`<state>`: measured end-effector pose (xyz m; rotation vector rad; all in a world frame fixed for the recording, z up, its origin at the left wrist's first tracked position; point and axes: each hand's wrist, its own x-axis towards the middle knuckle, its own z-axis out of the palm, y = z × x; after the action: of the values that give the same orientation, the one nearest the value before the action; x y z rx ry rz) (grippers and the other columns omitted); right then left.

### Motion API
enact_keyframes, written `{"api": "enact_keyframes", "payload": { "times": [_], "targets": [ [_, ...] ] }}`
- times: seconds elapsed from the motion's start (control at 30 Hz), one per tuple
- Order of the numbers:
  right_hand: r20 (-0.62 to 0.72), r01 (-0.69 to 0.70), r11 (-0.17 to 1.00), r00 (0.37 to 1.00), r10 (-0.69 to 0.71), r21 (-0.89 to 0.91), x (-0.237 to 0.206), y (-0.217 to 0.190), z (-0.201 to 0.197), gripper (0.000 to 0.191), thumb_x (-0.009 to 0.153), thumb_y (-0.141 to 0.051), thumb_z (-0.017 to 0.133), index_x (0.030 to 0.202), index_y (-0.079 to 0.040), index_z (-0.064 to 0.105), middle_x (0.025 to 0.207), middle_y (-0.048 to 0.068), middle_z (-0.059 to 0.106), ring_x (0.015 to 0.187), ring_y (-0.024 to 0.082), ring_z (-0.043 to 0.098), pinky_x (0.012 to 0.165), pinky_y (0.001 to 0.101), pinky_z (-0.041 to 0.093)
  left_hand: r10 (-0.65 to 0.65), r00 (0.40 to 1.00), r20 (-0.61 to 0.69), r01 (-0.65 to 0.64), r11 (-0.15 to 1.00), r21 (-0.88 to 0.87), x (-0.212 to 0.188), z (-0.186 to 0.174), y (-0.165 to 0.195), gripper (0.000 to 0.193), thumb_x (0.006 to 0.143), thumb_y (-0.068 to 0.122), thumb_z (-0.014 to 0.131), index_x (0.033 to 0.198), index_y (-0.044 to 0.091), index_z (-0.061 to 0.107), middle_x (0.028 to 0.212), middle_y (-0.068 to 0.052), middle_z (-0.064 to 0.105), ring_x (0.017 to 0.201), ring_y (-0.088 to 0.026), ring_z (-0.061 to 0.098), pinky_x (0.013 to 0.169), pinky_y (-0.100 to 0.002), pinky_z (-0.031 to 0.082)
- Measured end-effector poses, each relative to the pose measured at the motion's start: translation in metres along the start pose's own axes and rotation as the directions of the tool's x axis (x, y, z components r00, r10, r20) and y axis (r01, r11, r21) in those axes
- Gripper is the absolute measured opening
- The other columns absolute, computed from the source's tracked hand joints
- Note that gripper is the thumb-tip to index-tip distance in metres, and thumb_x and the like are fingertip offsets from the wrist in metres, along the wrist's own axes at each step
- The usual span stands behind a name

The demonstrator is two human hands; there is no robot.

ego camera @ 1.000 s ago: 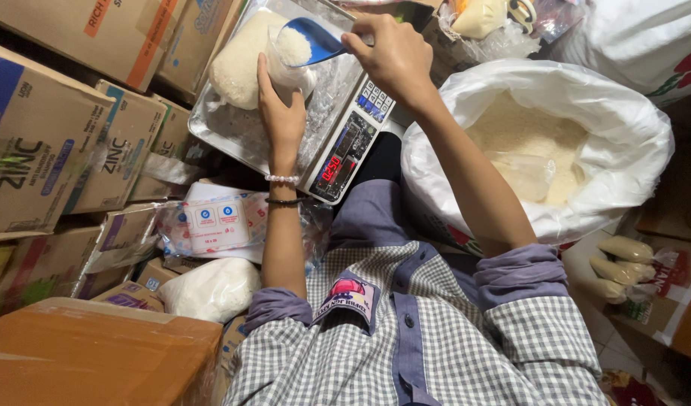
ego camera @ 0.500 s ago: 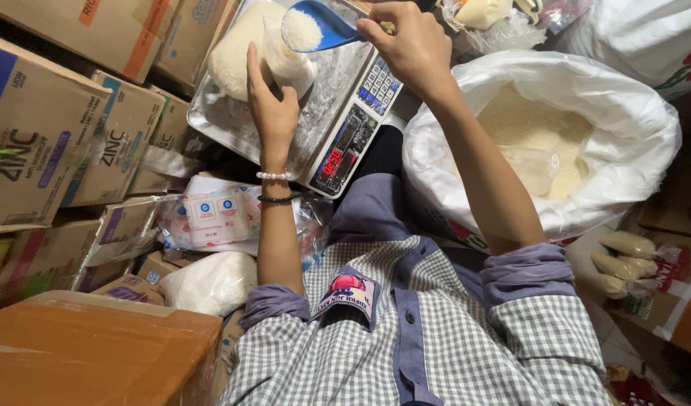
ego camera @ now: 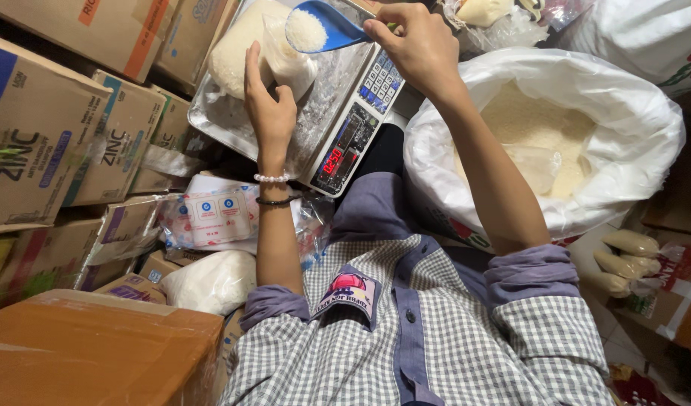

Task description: The person scoops rice from a large sack into a plastic bag using a blue scoop, weighs the bag on a digital scale, and ties the bag closed. The process is repeated for multiple bags.

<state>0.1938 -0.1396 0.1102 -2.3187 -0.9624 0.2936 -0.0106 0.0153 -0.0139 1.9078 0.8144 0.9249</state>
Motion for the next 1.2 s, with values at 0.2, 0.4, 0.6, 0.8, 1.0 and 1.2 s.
{"api": "enact_keyframes", "payload": {
  "times": [0.2, 0.4, 0.6, 0.8, 1.0, 1.2],
  "targets": [
    [-0.009, 0.002, 1.0, 1.0, -0.002, -0.01, -0.004, 0.008, -0.002, 0.036, 0.093, -0.056, 0.07, 0.108, -0.025, 0.079, 0.095, 0.011, 0.077, 0.091, 0.034, 0.073, 0.075, 0.0458, 0.054, 0.041, 0.999, -0.011, -0.041, 0.997, 0.062, 0.001, -0.006, 0.014, 0.066, 0.083, -0.012, 0.048, 0.149, 0.0, 0.048, 0.152, -0.025, 0.054, 0.146, -0.039, 0.05, 0.125, -0.044, 0.039],
    [-0.007, 0.013, 1.0, 1.0, -0.013, 0.019, -0.012, 0.011, -0.006, 0.033, 0.094, -0.053, 0.069, 0.11, -0.026, 0.079, 0.092, 0.009, 0.077, 0.091, 0.031, 0.074, 0.075, 0.0445, 0.054, 0.059, 0.998, -0.028, -0.054, 0.986, 0.156, 0.001, -0.008, 0.031, 0.059, 0.082, -0.012, 0.048, 0.138, 0.003, 0.06, 0.134, -0.018, 0.061, 0.131, -0.036, 0.059, 0.113, -0.045, 0.047],
    [0.009, -0.009, 1.0, 1.0, 0.008, 0.027, -0.017, 0.012, -0.008, 0.034, 0.093, -0.053, 0.069, 0.109, -0.025, 0.079, 0.091, 0.01, 0.077, 0.088, 0.03, 0.075, 0.074, 0.0433, 0.054, 0.052, 0.999, -0.017, -0.05, 0.995, 0.081, 0.0, -0.007, 0.039, 0.06, 0.084, -0.013, 0.046, 0.138, 0.007, 0.061, 0.13, -0.016, 0.058, 0.123, -0.029, 0.063, 0.105, -0.038, 0.052],
    [0.021, -0.015, 0.999, 1.0, 0.014, 0.044, -0.024, 0.014, -0.01, 0.035, 0.094, -0.054, 0.068, 0.107, -0.024, 0.08, 0.09, 0.01, 0.077, 0.087, 0.03, 0.075, 0.073, 0.0426, 0.054, 0.025, 1.0, 0.003, -0.026, 0.991, 0.128, -0.001, -0.007, 0.048, 0.055, 0.083, -0.012, 0.047, 0.131, 0.007, 0.066, 0.116, -0.015, 0.06, 0.11, -0.028, 0.064, 0.098, -0.038, 0.053],
    [0.054, -0.019, 0.998, 0.998, 0.015, 0.061, -0.031, 0.019, -0.013, 0.036, 0.095, -0.054, 0.066, 0.105, -0.022, 0.079, 0.089, 0.01, 0.077, 0.084, 0.029, 0.075, 0.071, 0.0407, 0.053, 0.039, 0.999, 0.027, -0.041, 0.996, 0.077, -0.003, -0.004, 0.056, 0.05, 0.082, -0.011, 0.046, 0.125, 0.004, 0.068, 0.116, -0.017, 0.061, 0.111, -0.03, 0.065, 0.095, -0.039, 0.054],
    [0.033, 0.005, 0.997, 0.999, -0.008, 0.076, -0.039, 0.026, -0.016, 0.035, 0.095, -0.053, 0.067, 0.103, -0.021, 0.08, 0.088, 0.008, 0.077, 0.081, 0.026, 0.074, 0.069, 0.0385, 0.052, 0.059, 0.996, 0.064, -0.064, 0.995, 0.07, -0.005, 0.001, 0.058, 0.05, 0.082, -0.013, 0.045, 0.122, 0.003, 0.07, 0.113, -0.017, 0.061, 0.108, -0.031, 0.065, 0.093, -0.04, 0.055]
  ]
}}
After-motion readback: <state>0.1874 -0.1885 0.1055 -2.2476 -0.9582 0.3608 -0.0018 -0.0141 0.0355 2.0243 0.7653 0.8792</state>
